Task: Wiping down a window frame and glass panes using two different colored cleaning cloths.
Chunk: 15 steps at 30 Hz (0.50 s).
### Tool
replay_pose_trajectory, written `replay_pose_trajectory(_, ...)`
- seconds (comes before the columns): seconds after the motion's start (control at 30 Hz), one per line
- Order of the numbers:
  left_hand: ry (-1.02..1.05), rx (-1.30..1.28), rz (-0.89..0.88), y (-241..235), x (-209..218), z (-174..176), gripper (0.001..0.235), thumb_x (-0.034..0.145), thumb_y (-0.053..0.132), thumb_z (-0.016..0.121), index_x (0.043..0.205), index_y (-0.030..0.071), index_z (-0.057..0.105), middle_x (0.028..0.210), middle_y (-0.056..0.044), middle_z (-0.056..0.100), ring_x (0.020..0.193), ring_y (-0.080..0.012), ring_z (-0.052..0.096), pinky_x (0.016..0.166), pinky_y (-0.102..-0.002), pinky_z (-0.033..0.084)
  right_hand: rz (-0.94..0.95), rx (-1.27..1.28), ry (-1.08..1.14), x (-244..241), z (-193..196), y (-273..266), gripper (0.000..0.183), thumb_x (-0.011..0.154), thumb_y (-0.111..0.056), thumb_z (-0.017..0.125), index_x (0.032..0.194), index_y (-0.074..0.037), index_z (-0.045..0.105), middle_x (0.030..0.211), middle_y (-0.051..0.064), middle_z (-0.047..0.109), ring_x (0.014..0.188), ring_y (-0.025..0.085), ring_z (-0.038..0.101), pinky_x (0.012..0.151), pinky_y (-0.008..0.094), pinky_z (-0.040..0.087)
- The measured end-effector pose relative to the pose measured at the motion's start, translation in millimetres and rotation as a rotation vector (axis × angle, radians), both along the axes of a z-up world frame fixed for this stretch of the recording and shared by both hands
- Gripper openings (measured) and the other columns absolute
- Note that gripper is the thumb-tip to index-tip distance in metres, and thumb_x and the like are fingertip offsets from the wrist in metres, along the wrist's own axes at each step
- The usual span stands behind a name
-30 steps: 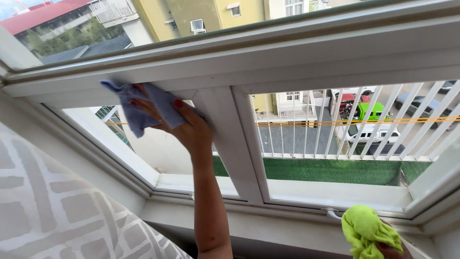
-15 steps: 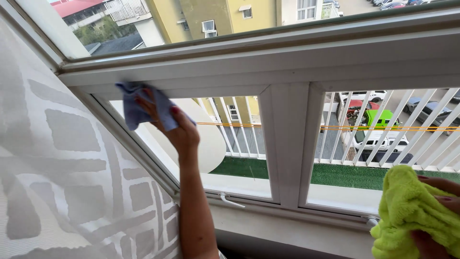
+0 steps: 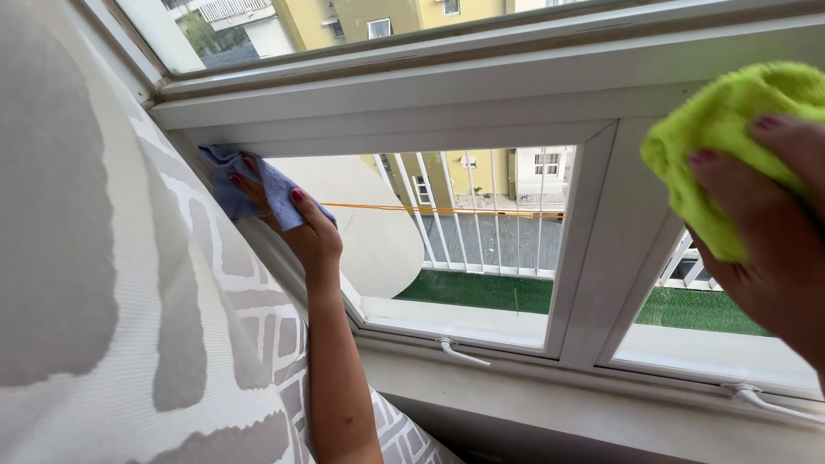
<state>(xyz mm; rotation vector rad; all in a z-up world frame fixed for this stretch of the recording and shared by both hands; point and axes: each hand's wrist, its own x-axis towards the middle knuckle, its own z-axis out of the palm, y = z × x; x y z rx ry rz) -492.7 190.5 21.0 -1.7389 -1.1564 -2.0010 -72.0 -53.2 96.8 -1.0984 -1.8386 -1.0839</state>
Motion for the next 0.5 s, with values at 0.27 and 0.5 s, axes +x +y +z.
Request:
replay_pose_trajectory(0.27,0.061,-0.100,0.079,-10.4,-2.8,-9.6,0.064,0.114,0.038,0.025,0.167,0.004,0.015,0.175,-0.019,0.008,0.165,-0.0376,0.000,0.133,-0.055,-0.003,-0.154,0.363,-0.256,-138.9,56.8,106.3,0.025,0.108,-0.012,0.078,0.107,-0.013,0.054,0.089,0.005,0.046,0.064,0.012,0.053,0.048,0.032,0.056)
replay_pose_trajectory(0.5,-0.029,-0.068,0.006,-10.6,4.0,-23.9,0.063,0.118,0.037,0.026,0.167,0.001,0.011,0.175,-0.017,0.001,0.165,-0.0339,-0.006,0.138,-0.047,-0.003,-0.120,0.424,-0.334,-240.7,77.6,135.7,0.023,0.103,-0.027,0.067,0.091,-0.008,0.072,0.103,0.002,0.055,0.083,0.018,0.052,0.044,0.025,0.046)
